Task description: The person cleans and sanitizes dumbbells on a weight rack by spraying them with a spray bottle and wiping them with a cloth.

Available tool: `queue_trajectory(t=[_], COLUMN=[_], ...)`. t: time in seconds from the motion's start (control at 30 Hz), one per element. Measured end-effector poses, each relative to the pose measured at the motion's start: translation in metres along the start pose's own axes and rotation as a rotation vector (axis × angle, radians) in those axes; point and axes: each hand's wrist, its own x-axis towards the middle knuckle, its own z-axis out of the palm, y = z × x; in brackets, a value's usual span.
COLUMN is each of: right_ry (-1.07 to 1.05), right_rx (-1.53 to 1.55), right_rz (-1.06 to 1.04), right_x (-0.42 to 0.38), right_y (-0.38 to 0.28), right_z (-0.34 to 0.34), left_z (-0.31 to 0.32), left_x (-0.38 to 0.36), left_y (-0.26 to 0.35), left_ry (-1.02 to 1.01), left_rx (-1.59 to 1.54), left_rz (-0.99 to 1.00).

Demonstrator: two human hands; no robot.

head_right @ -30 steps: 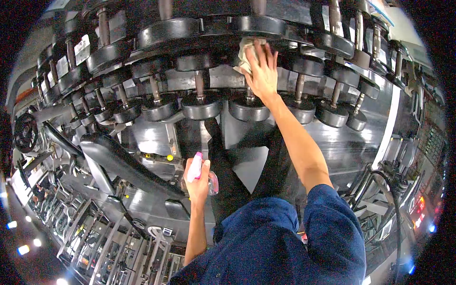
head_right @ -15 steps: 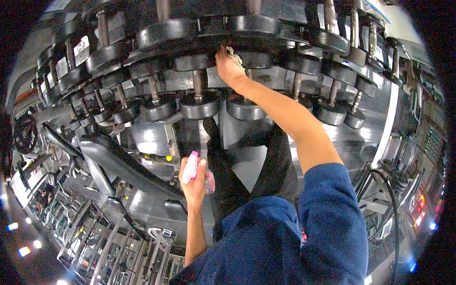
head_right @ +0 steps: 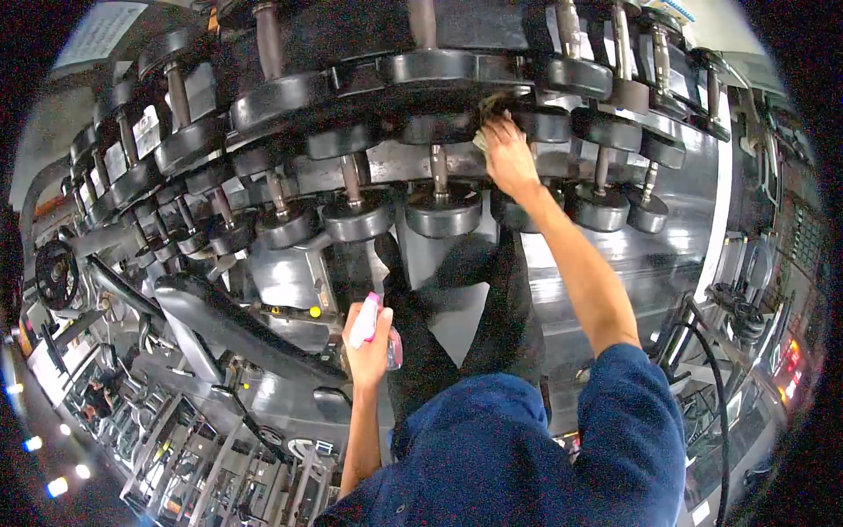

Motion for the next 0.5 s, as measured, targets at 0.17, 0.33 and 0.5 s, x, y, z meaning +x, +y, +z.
queue_trajectory(t=[0.17,0.33,0.5], right_ry=[0.176,0.311,0.146], right_rx=[0.631,0.792,1.045], right_rz=[0.557,0.762,0.880], right_x=[0.037,0.057,0.079], right_y=[-0.050,-0.045,0.038], right_z=[0.023,0.063,0.121], left_z=[0.014,0.014,0.012], left_x=[0.002,0.006,0.012], left_y=[0.004,0.011,0.021], left_ry=[-0.051,-0.034,-0.022], left_rx=[0.003,-0.006,0.046], left_rz=[-0.014,-0.013,0.019])
